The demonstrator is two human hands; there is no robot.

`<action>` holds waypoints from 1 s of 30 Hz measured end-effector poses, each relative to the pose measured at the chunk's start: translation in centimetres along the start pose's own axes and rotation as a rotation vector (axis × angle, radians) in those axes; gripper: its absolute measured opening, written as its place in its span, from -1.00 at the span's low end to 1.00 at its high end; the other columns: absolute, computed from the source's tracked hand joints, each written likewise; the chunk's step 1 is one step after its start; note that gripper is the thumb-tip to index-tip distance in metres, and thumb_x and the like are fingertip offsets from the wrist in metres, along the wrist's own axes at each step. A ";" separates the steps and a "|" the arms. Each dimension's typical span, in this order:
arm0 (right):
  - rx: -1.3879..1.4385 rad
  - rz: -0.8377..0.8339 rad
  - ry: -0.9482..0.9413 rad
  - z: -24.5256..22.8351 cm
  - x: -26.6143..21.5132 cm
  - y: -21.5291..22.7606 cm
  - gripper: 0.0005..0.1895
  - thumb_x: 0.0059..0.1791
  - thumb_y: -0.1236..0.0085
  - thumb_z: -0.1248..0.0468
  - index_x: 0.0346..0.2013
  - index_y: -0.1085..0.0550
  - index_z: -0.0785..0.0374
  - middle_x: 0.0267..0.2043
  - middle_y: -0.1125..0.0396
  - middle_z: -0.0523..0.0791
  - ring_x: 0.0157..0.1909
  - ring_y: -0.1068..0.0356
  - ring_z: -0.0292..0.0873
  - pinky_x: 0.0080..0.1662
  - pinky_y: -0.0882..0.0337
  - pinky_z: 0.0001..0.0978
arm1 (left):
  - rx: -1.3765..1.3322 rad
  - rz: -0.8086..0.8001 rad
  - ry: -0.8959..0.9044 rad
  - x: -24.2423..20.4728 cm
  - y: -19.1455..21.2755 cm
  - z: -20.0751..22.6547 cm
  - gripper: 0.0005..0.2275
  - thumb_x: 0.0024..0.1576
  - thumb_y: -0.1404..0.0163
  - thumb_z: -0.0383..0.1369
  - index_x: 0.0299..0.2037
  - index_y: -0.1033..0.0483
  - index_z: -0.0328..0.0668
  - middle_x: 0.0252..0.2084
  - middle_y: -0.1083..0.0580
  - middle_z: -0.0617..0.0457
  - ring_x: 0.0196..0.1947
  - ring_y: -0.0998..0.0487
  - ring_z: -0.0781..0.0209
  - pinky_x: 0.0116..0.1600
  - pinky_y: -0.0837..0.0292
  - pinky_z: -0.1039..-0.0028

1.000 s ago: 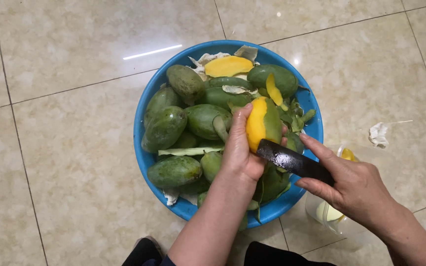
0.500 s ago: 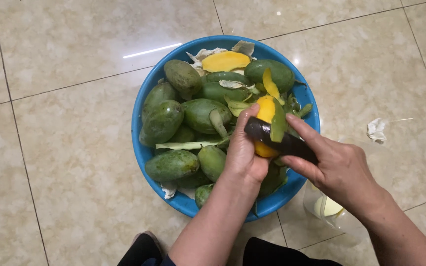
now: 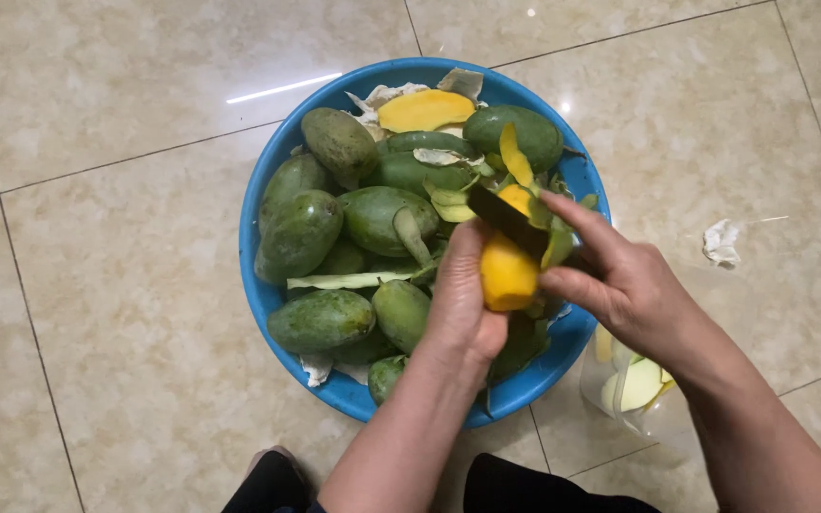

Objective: Peeling and slicing mangoes using a knife over a basin

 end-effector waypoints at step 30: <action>0.244 0.010 0.031 0.6 0.7 1.0 -0.10 -0.16 -0.04 -0.18 0.43 -0.37 0.13 -0.41 -0.42 -0.02 -0.55 -0.26 -0.19 -0.51 -0.16 -0.39 | 0.435 -0.332 0.057 -2.2 -3.4 1.7 -0.53 0.00 -0.12 -0.39 0.10 -0.33 -0.46 -0.03 -0.46 -0.29 -0.18 -0.54 0.08 -0.07 -0.53 0.42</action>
Point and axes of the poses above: each hand's wrist, its own x-axis towards the middle knuckle, its own y-axis out of the back of the hand, z = x × y, the point moved 9 cm from there along x, towards the middle knuckle
